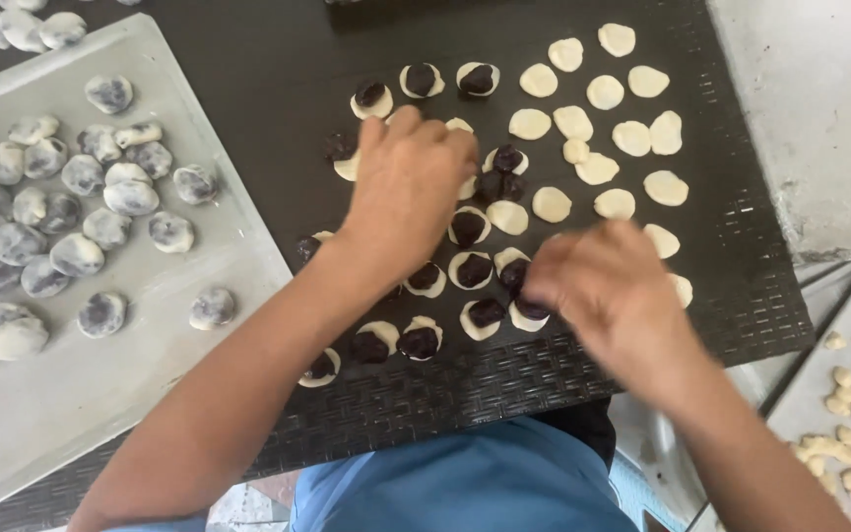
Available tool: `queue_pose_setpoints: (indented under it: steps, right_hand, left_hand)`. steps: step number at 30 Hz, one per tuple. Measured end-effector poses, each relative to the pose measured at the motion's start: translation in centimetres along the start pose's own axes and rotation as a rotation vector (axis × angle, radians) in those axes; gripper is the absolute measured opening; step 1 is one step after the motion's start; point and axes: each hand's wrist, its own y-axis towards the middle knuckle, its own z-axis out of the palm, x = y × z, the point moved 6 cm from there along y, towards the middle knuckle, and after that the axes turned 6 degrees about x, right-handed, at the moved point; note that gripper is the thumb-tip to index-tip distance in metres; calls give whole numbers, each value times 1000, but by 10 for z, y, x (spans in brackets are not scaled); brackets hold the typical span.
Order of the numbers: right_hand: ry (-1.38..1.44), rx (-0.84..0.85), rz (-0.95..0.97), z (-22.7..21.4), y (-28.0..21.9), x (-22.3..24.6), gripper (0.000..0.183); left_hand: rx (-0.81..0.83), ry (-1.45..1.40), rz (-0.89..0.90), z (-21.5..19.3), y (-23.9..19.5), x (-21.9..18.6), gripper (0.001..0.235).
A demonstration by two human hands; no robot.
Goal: The person places dark filling onto small flattened dough pieces arranged on a black mat, then folds the dough around the filling to form small pastries. The person works continuously, moving from one piece to the next, and places the finished pastries onto a nearby tray.
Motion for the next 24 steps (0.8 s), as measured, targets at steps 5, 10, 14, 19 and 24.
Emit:
queue_pose_setpoints:
  steps: [5,10,14,19,24]
  right_hand:
    - [-279,8,137,16,51,-48,14]
    - [-248,13,246,35,62,-76,18]
    - [-32,-49,381,9,53,-81,15]
    - [10,-19,346,-29,39,-46,10]
    - [-31,16,360,4,19,-72,4]
  left_hand:
    - [19,91,4,24,5,-18,31]
    - [-162,12,44,31,5,-17,17]
    - [-115,-129,20,5,5,-12,13]
    - [185,-208,-46,-8,-4,-34,8]
    - [-209,89,88,14,-13,-55,16]
